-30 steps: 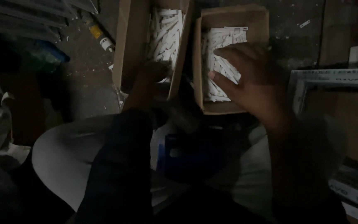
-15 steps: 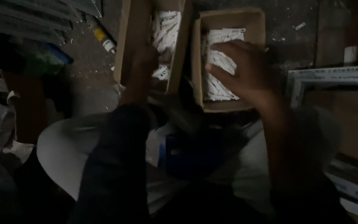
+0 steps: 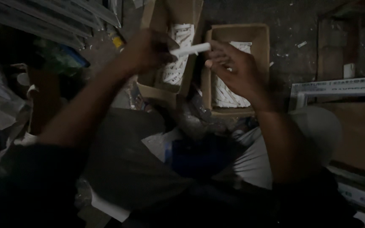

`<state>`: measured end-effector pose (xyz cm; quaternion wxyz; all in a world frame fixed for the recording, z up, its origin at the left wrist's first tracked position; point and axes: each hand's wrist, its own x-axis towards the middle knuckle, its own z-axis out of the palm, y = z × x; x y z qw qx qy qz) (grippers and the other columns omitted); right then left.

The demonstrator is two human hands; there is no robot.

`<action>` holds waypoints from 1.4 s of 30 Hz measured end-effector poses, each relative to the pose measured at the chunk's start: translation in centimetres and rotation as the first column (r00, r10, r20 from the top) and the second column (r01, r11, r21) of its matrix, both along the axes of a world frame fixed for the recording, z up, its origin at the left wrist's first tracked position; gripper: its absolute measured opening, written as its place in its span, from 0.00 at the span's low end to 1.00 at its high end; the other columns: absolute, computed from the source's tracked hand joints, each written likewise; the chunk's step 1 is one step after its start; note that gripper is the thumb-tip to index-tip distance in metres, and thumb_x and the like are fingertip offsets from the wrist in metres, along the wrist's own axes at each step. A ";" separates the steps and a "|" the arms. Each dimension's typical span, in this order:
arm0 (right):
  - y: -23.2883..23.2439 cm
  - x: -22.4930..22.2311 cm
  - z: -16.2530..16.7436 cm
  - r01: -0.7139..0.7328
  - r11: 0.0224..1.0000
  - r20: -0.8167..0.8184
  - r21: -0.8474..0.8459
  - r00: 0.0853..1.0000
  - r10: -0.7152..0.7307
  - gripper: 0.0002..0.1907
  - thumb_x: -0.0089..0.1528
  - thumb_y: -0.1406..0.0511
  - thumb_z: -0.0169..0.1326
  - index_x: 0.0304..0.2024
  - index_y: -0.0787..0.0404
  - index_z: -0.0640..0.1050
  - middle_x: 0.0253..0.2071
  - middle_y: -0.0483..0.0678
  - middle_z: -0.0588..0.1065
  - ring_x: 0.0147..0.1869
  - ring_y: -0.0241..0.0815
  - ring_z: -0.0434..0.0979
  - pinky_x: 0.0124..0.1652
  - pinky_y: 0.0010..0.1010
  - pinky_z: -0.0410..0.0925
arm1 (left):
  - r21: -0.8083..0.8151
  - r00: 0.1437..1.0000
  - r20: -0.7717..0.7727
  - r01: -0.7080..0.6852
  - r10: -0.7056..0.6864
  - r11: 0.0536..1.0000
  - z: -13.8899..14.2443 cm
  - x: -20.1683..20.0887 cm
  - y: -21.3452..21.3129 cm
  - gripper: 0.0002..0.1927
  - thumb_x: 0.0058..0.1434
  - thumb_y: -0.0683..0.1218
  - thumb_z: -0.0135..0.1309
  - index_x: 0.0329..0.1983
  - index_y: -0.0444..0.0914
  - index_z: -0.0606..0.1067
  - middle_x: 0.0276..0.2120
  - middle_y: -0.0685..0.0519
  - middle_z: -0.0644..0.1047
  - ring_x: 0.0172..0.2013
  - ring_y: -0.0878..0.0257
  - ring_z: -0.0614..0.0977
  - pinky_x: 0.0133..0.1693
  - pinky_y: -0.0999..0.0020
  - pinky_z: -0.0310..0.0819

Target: The person sits on the floor and repeatedly picks small white plastic pieces from one cardboard box, inspects them by turning them over, and places them into a second box. The hands handle the pieces one at a time throughout the clip.

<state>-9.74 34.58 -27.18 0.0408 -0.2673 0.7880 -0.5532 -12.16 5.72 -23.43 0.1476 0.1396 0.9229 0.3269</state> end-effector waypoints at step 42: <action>-1.9 0.7 -0.4 0.332 0.869 0.246 -0.366 0.935 -0.254 0.12 0.70 0.69 0.57 0.54 0.72 0.76 0.45 0.58 0.81 0.49 0.44 0.86 0.48 0.31 0.80 | 0.492 0.928 -0.280 -0.080 0.245 0.867 0.0 3.7 3.3 0.14 0.69 0.41 0.61 0.56 0.31 0.79 0.44 0.44 0.83 0.42 0.62 0.86 0.41 0.68 0.80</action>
